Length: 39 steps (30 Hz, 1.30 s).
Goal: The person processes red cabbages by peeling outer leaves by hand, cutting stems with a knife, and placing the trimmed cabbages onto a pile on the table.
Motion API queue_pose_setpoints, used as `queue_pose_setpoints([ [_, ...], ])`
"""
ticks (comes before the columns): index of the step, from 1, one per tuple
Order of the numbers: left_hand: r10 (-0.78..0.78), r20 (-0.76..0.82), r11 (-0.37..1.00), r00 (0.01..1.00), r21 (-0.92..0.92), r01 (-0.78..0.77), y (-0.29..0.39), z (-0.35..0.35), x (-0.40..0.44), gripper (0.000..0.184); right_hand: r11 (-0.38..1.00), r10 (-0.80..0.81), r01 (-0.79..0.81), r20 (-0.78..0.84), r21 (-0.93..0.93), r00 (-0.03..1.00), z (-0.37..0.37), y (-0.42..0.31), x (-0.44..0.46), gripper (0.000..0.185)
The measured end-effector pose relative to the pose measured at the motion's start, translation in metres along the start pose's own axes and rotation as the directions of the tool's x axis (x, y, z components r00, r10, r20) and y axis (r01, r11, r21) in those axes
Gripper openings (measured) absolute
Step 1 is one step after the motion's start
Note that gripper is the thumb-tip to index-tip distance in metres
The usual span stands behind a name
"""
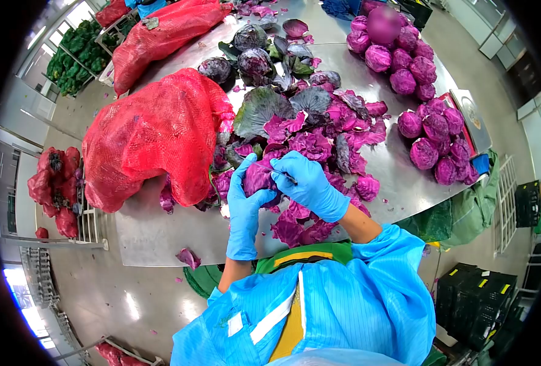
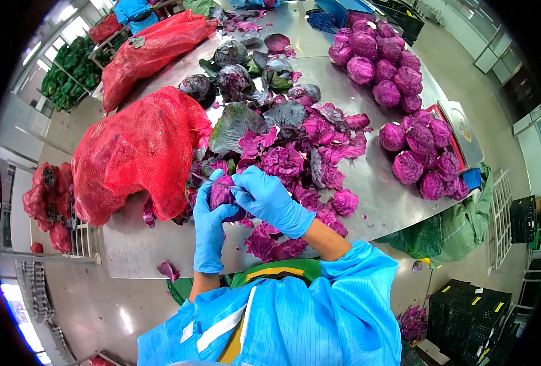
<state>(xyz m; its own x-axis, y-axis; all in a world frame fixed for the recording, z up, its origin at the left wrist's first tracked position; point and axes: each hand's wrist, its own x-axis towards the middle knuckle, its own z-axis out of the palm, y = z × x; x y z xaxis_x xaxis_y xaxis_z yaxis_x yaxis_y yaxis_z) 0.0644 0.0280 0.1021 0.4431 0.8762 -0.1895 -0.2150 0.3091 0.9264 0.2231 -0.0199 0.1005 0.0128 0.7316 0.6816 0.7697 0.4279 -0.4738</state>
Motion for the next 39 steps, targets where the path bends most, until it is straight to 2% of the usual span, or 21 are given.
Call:
queue_pose_setpoints([
  [5, 0.058, -0.003, 0.997, 0.998, 0.044, -0.058, -0.002, 0.003, 0.001, 0.083, 0.987, -0.053, 0.05, -0.015, -0.154, 0.998, -0.007, -0.008, 0.002, 0.049],
  [6, 0.072, -0.015, 0.996, 0.997, 0.056, -0.071, -0.001, 0.005, 0.001, 0.082, 0.995, 0.044, -0.042, 0.02, -0.089, 0.999, -0.006, -0.006, 0.001, 0.05],
  [9, 0.07, -0.021, 0.997, 0.997, 0.032, -0.07, 0.005, 0.008, 0.002, 0.082, 0.997, 0.009, -0.01, -0.008, -0.077, 1.0, -0.005, -0.01, 0.0, 0.033],
  [11, 0.069, -0.008, 0.996, 0.998, 0.056, -0.069, 0.008, 0.009, 0.003, 0.083, 1.0, 0.007, -0.008, -0.162, -0.004, 0.987, 0.003, 0.004, 0.008, 0.024],
  [12, 0.088, -0.055, 0.994, 0.995, 0.065, -0.084, 0.009, 0.009, 0.003, 0.083, 0.97, 0.239, -0.225, -0.21, 0.089, 0.948, 0.0, 0.008, 0.013, 0.023],
  [13, 0.102, -0.077, 0.993, 0.992, 0.068, -0.097, 0.008, 0.007, 0.006, 0.082, 0.976, 0.205, -0.215, -0.235, -0.018, 0.95, -0.008, 0.009, 0.015, 0.025],
  [15, 0.114, -0.128, 0.991, 0.985, 0.084, -0.103, 0.003, -0.003, 0.006, 0.082, 0.999, 0.038, -0.033, -0.166, 0.032, 0.985, -0.012, -0.005, 0.012, 0.026],
  [16, 0.075, -0.126, 0.997, 0.989, 0.009, -0.075, 0.004, -0.006, 0.008, 0.082, 0.993, 0.112, -0.112, -0.031, 0.03, 0.993, -0.013, -0.005, 0.004, 0.04],
  [19, 0.122, -0.11, 0.992, 0.986, 0.047, -0.118, 0.013, 0.0, 0.003, 0.082, 0.866, 0.423, -0.428, 0.077, 0.258, 0.903, -0.018, -0.006, 0.021, 0.059],
  [20, 0.18, -0.087, 0.981, 0.98, 0.091, -0.172, 0.01, -0.002, 0.002, 0.082, 0.84, 0.42, -0.451, 0.166, 0.302, 0.892, -0.017, -0.009, 0.021, 0.069],
  [21, 0.172, -0.078, 0.983, 0.982, 0.082, -0.165, 0.01, -0.001, 0.001, 0.083, 0.874, 0.302, -0.319, 0.105, 0.365, 0.947, -0.004, -0.009, 0.015, 0.061],
  [23, 0.179, -0.108, 0.984, 0.978, 0.016, -0.178, 0.005, -0.002, 0.002, 0.083, 0.98, 0.14, -0.133, -0.036, 0.149, 0.99, 0.014, -0.017, 0.007, 0.057],
  [24, 0.214, -0.125, 0.976, 0.969, 0.058, -0.209, 0.002, -0.001, 0.001, 0.082, 0.984, 0.171, -0.167, -0.059, 0.065, 0.983, 0.017, -0.023, 0.002, 0.065],
  [28, 0.321, -0.152, 0.934, 0.935, 0.213, -0.286, -0.007, -0.006, -0.001, 0.082, 0.97, 0.242, -0.243, -0.039, -0.031, 0.97, 0.016, -0.037, -0.003, 0.068],
  [29, 0.34, -0.149, 0.923, 0.929, 0.242, -0.299, -0.009, -0.007, 0.0, 0.083, 0.968, 0.251, -0.252, -0.047, -0.01, 0.967, 0.016, -0.037, -0.004, 0.064],
  [31, 0.281, -0.147, 0.952, 0.948, 0.169, -0.256, -0.002, -0.002, -0.003, 0.083, 0.964, 0.264, -0.262, -0.062, 0.036, 0.963, 0.017, -0.034, -0.005, 0.055],
  [34, 0.218, -0.085, 0.97, 0.972, 0.124, -0.207, 0.0, -0.009, -0.002, 0.082, 0.91, 0.293, -0.299, 0.062, 0.289, 0.954, 0.008, -0.017, -0.001, 0.04],
  [35, 0.204, -0.05, 0.973, 0.978, 0.119, -0.197, -0.001, -0.012, 0.0, 0.082, 0.909, 0.293, -0.314, 0.116, 0.272, 0.949, 0.002, -0.013, 0.003, 0.035],
  [37, 0.099, -0.028, 0.993, 0.995, 0.073, -0.096, 0.008, -0.007, -0.005, 0.08, 0.816, 0.295, -0.394, 0.283, 0.422, 0.913, -0.007, -0.002, 0.007, 0.035],
  [39, 0.016, 0.006, 1.0, 1.0, 0.003, -0.016, 0.009, -0.006, -0.005, 0.08, 0.748, 0.31, -0.428, 0.303, 0.507, 0.901, -0.007, -0.002, 0.006, 0.029],
])
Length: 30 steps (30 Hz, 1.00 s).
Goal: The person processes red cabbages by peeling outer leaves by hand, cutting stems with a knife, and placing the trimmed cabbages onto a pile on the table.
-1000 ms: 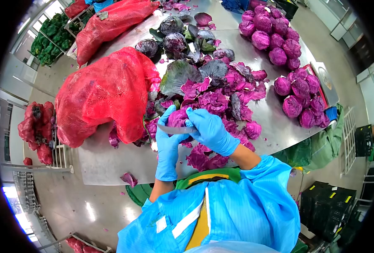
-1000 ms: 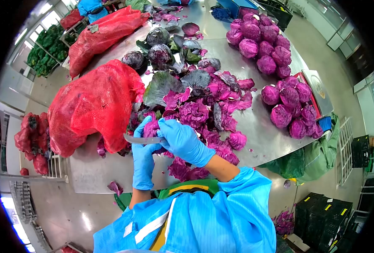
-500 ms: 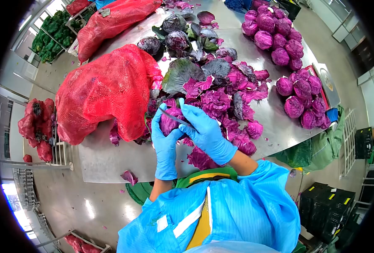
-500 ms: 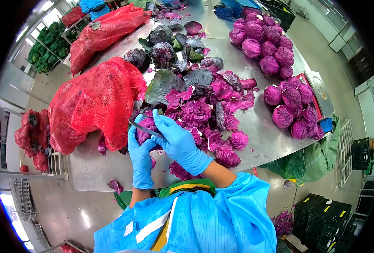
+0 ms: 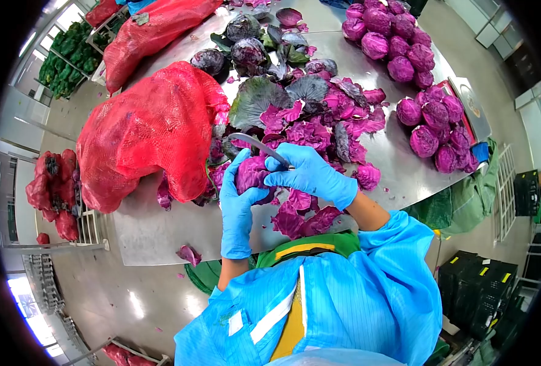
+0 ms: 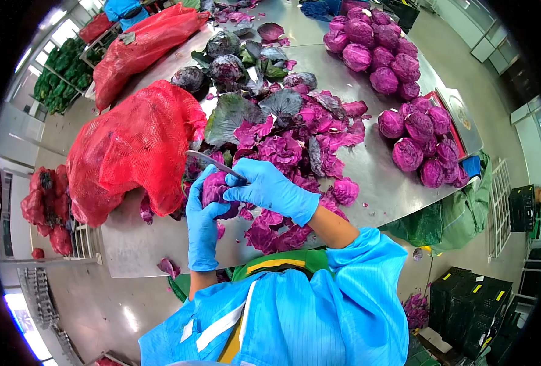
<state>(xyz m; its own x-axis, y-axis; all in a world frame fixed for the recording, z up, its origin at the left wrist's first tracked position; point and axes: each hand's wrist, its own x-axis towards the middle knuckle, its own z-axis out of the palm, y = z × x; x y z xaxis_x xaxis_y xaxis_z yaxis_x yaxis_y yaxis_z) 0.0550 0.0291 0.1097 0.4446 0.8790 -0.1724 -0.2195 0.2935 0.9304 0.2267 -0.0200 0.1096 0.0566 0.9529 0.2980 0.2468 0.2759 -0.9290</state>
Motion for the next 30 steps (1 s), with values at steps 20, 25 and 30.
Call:
queue_pose_setpoints([
  [20, 0.272, -0.034, 0.942, 0.962, 0.213, -0.259, -0.008, 0.001, 0.006, 0.089, 0.886, -0.156, 0.095, -0.098, -0.455, 0.983, 0.018, -0.014, -0.006, 0.044],
  [25, 0.172, 0.217, 0.965, 0.961, 0.156, -0.209, -0.006, -0.014, 0.002, 0.09, 0.984, 0.0, 0.001, -0.006, 0.18, 1.0, 0.0, -0.003, 0.001, 0.022],
  [30, 0.135, 0.095, 0.954, 0.986, 0.257, -0.155, -0.006, -0.005, -0.006, 0.082, 0.853, 0.366, -0.442, 0.284, 0.278, 0.886, -0.018, -0.022, 0.005, 0.014],
])
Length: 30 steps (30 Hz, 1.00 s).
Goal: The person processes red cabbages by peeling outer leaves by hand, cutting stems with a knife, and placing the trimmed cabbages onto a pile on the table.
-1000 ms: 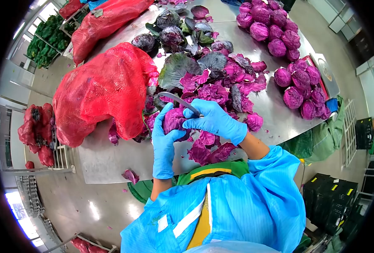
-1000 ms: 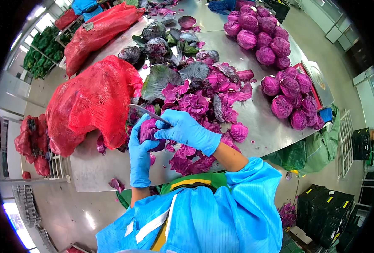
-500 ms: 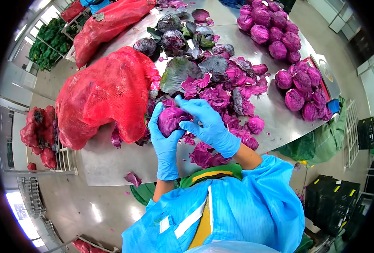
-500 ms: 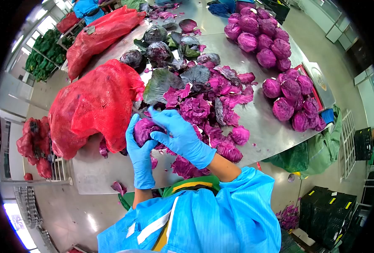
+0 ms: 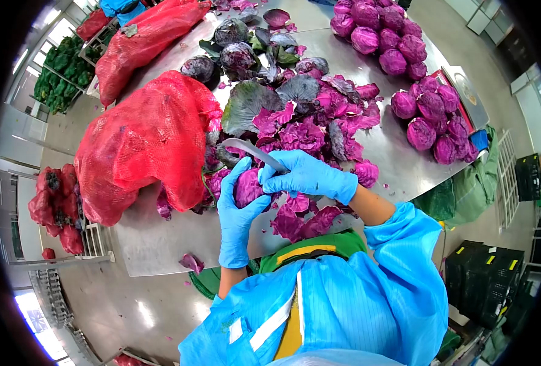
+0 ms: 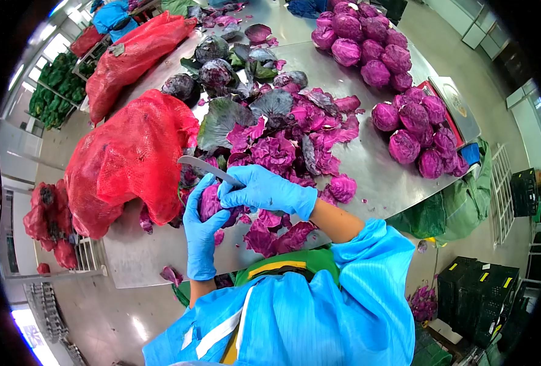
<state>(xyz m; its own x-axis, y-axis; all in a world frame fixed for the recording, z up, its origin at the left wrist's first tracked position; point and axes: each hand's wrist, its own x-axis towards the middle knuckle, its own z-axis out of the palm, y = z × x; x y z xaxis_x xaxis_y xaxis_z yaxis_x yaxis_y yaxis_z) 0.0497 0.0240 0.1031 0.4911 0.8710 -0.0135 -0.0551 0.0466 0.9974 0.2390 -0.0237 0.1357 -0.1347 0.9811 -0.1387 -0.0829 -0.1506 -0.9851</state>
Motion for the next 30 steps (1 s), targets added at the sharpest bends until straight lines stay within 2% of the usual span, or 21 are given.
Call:
queue_pose_setpoints([
  [2, 0.021, 0.004, 0.999, 1.0, -0.037, -0.021, -0.005, -0.002, -0.001, 0.082, 0.999, -0.034, 0.033, -0.008, -0.024, 0.999, 0.003, 0.007, 0.002, 0.013],
  [3, 0.028, -0.003, 0.997, 1.0, -0.068, -0.028, -0.004, -0.001, -0.002, 0.082, 0.966, -0.213, 0.206, -0.028, -0.158, 0.977, 0.006, 0.01, 0.003, 0.012],
  [6, 0.038, -0.027, 0.987, 0.999, -0.157, -0.041, -0.003, 0.003, -0.004, 0.08, 0.995, -0.089, 0.098, -0.253, 0.024, 0.963, 0.018, 0.007, -0.007, 0.012],
  [7, 0.04, -0.04, 0.982, 0.998, -0.183, -0.047, -0.003, 0.004, -0.003, 0.08, 0.974, -0.189, 0.221, -0.34, 0.058, 0.921, 0.02, 0.012, -0.005, 0.013],
  [8, 0.044, -0.054, 0.977, 0.998, -0.209, -0.054, -0.003, 0.004, -0.003, 0.079, 0.969, -0.075, 0.163, -0.406, 0.186, 0.911, 0.02, 0.008, -0.011, 0.012],
  [10, 0.021, -0.078, 0.947, 0.997, -0.317, -0.045, -0.006, 0.002, -0.003, 0.076, 0.93, -0.06, 0.277, -0.642, 0.243, 0.764, 0.011, 0.018, -0.006, 0.015],
  [11, -0.004, -0.091, 0.931, 0.996, -0.364, -0.03, -0.011, -0.001, -0.002, 0.076, 0.907, -0.125, 0.375, -0.728, 0.192, 0.674, 0.0, 0.033, 0.0, 0.015],
  [12, -0.029, -0.104, 0.912, 0.994, -0.409, -0.016, -0.014, -0.004, -0.002, 0.076, 0.965, -0.108, 0.257, -0.797, 0.061, 0.595, -0.005, 0.033, -0.003, 0.017],
  [14, -0.052, -0.134, 0.901, 0.99, -0.433, -0.011, -0.013, -0.004, -0.001, 0.075, 0.974, -0.115, 0.223, -0.746, 0.046, 0.656, 0.003, 0.032, -0.011, 0.024],
  [15, -0.058, -0.152, 0.902, 0.987, -0.432, -0.014, -0.013, -0.003, 0.0, 0.074, 0.953, -0.296, 0.261, -0.66, -0.154, 0.691, 0.009, 0.033, -0.012, 0.03],
  [17, -0.057, -0.173, 0.912, 0.983, -0.411, -0.019, -0.012, 0.001, 0.0, 0.072, 0.766, -0.62, 0.406, -0.406, -0.498, 0.672, 0.022, 0.035, -0.013, 0.044],
  [21, -0.017, -0.188, 0.936, 0.982, -0.348, -0.05, -0.01, 0.006, -0.003, 0.069, 0.802, -0.542, 0.356, -0.333, -0.48, 0.772, 0.038, 0.017, -0.008, 0.039],
  [24, 0.021, -0.203, 0.945, 0.979, -0.317, -0.086, -0.008, 0.006, -0.007, 0.068, 0.78, -0.574, 0.42, -0.263, -0.465, 0.776, 0.03, 0.028, -0.002, 0.034],
  [25, 0.019, -0.215, 0.951, 0.977, -0.299, -0.085, -0.007, 0.006, -0.009, 0.068, 0.739, -0.624, 0.457, -0.246, -0.495, 0.742, 0.031, 0.026, -0.001, 0.027],
  [28, 0.035, -0.249, 0.972, 0.968, -0.216, -0.091, -0.003, 0.008, -0.011, 0.07, 0.58, -0.702, 0.422, -0.165, -0.697, 0.693, 0.035, 0.027, 0.0, 0.028],
  [30, 0.077, -0.259, 0.98, 0.963, -0.159, -0.121, -0.003, 0.01, -0.012, 0.07, 0.538, -0.766, 0.452, -0.189, -0.711, 0.614, 0.036, 0.034, 0.003, 0.025],
])
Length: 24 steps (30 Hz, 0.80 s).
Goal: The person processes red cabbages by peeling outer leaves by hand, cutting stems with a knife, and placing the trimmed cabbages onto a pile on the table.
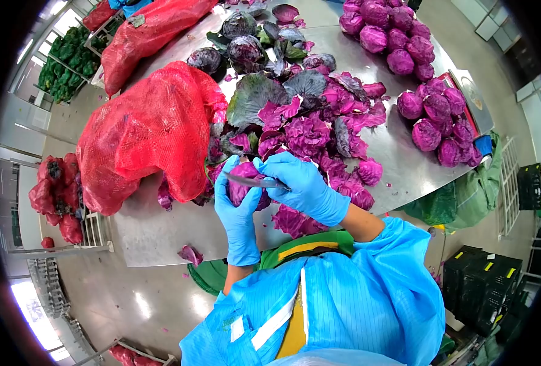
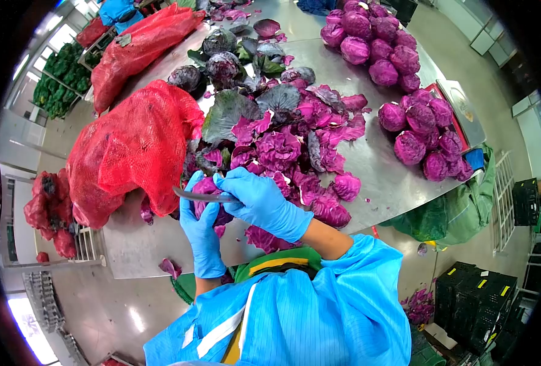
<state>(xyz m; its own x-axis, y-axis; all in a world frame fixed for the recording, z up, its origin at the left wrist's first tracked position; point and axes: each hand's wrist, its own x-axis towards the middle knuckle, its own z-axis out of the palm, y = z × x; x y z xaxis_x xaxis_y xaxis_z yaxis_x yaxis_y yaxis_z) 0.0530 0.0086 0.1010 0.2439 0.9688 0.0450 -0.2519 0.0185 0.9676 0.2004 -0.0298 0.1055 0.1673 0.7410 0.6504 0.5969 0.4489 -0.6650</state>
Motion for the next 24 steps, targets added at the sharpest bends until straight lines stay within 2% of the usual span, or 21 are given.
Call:
queue_pose_setpoints([
  [2, 0.062, 0.014, 0.997, 0.998, 0.038, -0.062, -0.002, 0.0, 0.0, 0.07, 0.999, 0.007, -0.004, -0.102, 0.036, 0.995, 0.004, 0.004, -0.004, 0.021],
  [4, 0.057, -0.033, 0.998, 0.998, -0.034, -0.058, -0.001, 0.002, -0.002, 0.07, 0.992, 0.079, -0.054, -0.216, 0.118, 0.973, 0.005, 0.004, -0.007, 0.016],
  [6, 0.053, -0.054, 0.995, 0.997, -0.086, -0.057, -0.001, 0.002, -0.003, 0.07, 0.997, 0.08, -0.08, -0.271, 0.011, 0.959, -0.004, 0.011, -0.002, 0.008],
  [7, 0.056, -0.054, 0.993, 0.997, -0.103, -0.061, -0.001, 0.0, -0.002, 0.07, 0.966, 0.232, -0.188, -0.273, 0.178, 0.934, -0.003, 0.009, -0.003, 0.015],
  [8, 0.062, -0.055, 0.99, 0.997, -0.121, -0.068, -0.001, -0.001, -0.001, 0.07, 0.898, 0.375, -0.282, -0.25, 0.338, 0.893, -0.003, 0.006, -0.001, 0.021],
  [9, 0.069, -0.048, 0.993, 0.996, -0.091, -0.074, 0.0, -0.002, 0.0, 0.072, 0.902, 0.362, -0.328, -0.075, 0.279, 0.929, -0.013, -0.002, 0.004, 0.031],
  [10, 0.061, -0.045, 0.996, 0.997, -0.069, -0.064, 0.0, -0.001, -0.001, 0.072, 0.907, 0.35, -0.364, 0.102, 0.211, 0.931, -0.024, -0.013, 0.01, 0.041],
  [11, 0.053, -0.042, 0.997, 0.998, -0.046, -0.055, 0.001, -0.001, -0.002, 0.072, 0.902, 0.374, -0.408, 0.213, 0.144, 0.903, -0.025, -0.02, 0.014, 0.05],
  [12, 0.048, -0.037, 0.998, 0.998, -0.027, -0.049, 0.001, 0.0, -0.001, 0.072, 0.993, 0.056, -0.067, 0.123, 0.093, 0.991, -0.011, -0.005, 0.008, 0.05],
  [14, 0.051, -0.023, 0.999, 0.998, -0.007, -0.052, -0.001, -0.002, -0.001, 0.073, 0.962, 0.152, -0.176, 0.127, 0.208, 0.98, -0.006, -0.006, 0.001, 0.046],
  [17, -0.002, -0.02, 0.997, 1.0, -0.08, 0.001, 0.003, 0.001, -0.002, 0.072, 0.964, 0.094, -0.103, 0.05, 0.246, 0.994, -0.003, -0.006, 0.001, 0.036],
  [21, -0.052, 0.009, 0.989, 0.999, -0.139, 0.053, -0.006, 0.0, -0.002, 0.068, 0.946, 0.087, -0.085, 0.006, 0.313, 0.996, -0.001, 0.003, 0.0, 0.03],
  [24, -0.054, -0.014, 0.992, 0.998, -0.115, 0.052, -0.003, 0.007, -0.003, 0.068, 0.972, 0.066, -0.05, -0.062, 0.229, 0.996, 0.0, 0.001, -0.002, 0.027],
])
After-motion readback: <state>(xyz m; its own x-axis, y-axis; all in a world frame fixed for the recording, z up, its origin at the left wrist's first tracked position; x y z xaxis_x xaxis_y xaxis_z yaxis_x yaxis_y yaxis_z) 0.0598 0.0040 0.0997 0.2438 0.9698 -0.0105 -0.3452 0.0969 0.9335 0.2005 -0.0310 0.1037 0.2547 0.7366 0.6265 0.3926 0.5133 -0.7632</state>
